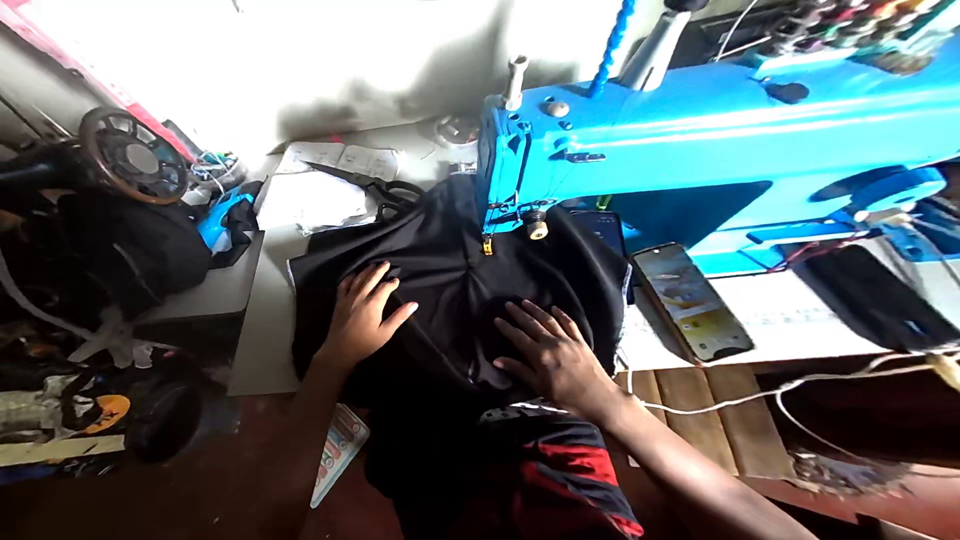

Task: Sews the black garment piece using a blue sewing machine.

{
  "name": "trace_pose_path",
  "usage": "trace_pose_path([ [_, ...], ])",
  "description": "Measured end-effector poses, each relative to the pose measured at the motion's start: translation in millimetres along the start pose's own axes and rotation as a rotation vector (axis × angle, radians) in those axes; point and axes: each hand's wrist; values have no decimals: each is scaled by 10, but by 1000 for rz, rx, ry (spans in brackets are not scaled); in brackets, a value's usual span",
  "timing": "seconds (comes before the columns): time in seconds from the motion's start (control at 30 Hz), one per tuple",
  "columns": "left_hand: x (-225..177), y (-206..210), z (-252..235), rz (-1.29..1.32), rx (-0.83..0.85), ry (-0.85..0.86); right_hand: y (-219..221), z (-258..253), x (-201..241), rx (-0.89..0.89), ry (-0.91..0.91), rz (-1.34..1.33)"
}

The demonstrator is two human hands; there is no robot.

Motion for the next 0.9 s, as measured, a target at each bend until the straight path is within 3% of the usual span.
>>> trace_pose_path([
  [0.1,-327,3,-416,162,-102,49,-17,-177,59,-95,17,-21],
  [0.27,-562,364,-988,533,25,208,175,-289,15,-4,20,45],
  [0.43,-448,469,-1028,213,200,261,170,-190,-65,72,23,52],
  [0.9,-413,396,-1069,113,260,284,84,-165,-86,132,14,37],
])
Point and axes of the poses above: each hand's wrist, its own z-axis away from the middle knuckle, its own y-axis out of the palm, x = y × z, and after that the axes turned 7 degrees about -z, right-handed
